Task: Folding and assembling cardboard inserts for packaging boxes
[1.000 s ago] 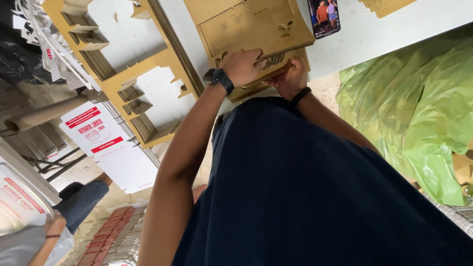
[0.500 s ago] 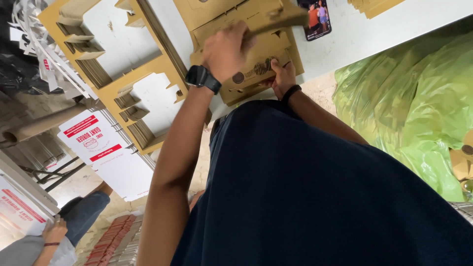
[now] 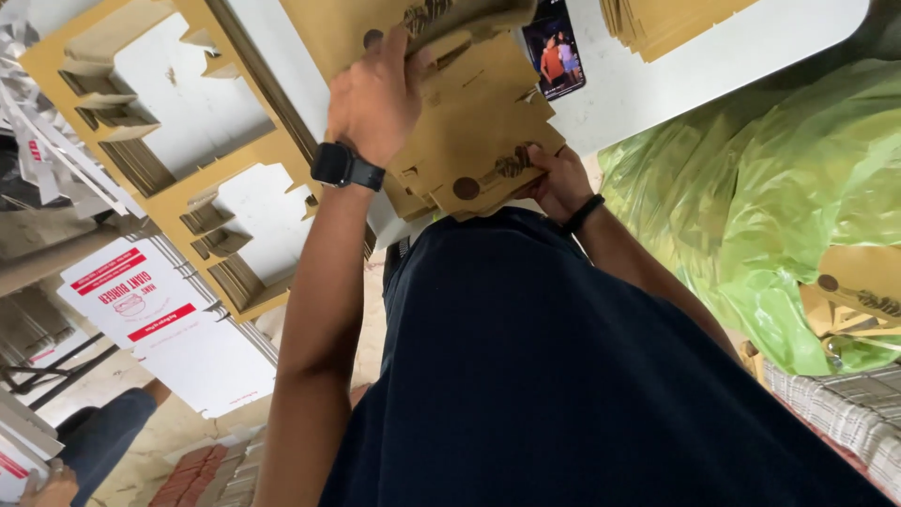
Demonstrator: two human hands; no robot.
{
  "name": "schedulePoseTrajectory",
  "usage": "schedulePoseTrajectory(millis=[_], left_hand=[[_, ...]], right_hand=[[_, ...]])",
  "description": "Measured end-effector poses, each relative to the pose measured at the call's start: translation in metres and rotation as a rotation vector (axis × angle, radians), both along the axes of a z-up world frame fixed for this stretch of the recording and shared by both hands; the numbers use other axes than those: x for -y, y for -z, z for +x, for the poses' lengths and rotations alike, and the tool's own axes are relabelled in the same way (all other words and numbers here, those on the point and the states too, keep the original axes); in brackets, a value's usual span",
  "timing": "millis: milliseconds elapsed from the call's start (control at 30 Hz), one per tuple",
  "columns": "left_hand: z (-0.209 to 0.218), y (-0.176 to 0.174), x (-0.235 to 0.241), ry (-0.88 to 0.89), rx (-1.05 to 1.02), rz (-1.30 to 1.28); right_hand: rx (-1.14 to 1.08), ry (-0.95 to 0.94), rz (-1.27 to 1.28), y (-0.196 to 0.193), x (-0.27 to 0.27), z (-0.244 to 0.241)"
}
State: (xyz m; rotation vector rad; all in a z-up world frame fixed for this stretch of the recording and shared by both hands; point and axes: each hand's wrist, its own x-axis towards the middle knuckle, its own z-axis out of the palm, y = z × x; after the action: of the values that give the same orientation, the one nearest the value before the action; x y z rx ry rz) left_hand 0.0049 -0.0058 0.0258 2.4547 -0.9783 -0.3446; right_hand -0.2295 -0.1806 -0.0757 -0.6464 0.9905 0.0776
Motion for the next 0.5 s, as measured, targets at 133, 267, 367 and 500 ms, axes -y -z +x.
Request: schedulePoseTrajectory(millis=[133, 267, 367, 500], left_hand=[[0.008, 0.001, -0.005, -0.025, 0.12, -0.05], [0.005, 0.011, -0.008, -0.025, 0.218, -0.064], [-0.008, 0.012, -0.011, -0.023, 0.264, -0.122], [-0.034, 0.014, -0.02, 0.016, 0.231, -0.108]], right_hand=[[-0.056, -0.12, -0.219, -0.011, 0.01, -0.004], [0.095, -0.128, -0.271, -0.007, 0.037, -0.027], [0.054, -0.235, -0.426, -0.023, 0.078, -0.048], [0.01, -0.388, -0.634, -0.103, 0.157, -0.049]])
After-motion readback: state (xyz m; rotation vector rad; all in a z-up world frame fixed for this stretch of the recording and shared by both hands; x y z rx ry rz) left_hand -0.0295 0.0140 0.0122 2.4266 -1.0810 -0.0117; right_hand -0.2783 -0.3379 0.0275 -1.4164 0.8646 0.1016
